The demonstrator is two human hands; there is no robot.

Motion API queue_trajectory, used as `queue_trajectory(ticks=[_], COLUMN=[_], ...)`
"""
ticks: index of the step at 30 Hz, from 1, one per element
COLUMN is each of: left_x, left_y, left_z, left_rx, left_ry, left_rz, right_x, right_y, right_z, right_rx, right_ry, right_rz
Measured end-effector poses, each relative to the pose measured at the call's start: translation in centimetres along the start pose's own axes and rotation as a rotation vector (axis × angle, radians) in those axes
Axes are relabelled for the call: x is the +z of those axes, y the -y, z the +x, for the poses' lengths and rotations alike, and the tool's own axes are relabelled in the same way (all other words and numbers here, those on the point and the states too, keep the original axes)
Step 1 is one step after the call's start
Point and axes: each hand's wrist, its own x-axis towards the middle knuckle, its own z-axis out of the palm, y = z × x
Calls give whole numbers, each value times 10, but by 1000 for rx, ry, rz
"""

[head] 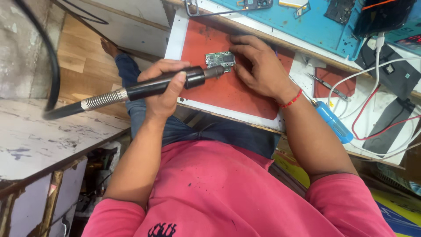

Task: The person cleans a small circuit board using a toothbrush and then uses a hot air gun to blow off debris. The person holds the board with one hand while scrubbing with the other, then switches to the hot air tool to clear the surface.

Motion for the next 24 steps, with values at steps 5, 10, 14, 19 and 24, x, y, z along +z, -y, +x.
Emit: queue_trajectory(ticks=[5, 10, 14, 19, 24], left_x=[7, 16, 11, 2, 10], left_y=[-3, -30, -3, 9, -15], left_z=[-1, 33, -4, 6, 5], left_rx=[-88, 11, -81, 25, -90], left_ry=[-106, -166, -117, -109, -185], left_rz=[72, 41, 190, 60, -72], right_x=[3, -20, -5, -2, -2], right_y=[-4, 36, 22, 0, 10], right_z=[-6, 34, 3, 9, 0], right_rx=[-19, -86, 11, -66, -61], right_ry=[-16, -73, -16, -38, -26], right_rz=[-22, -70, -68, -44, -30])
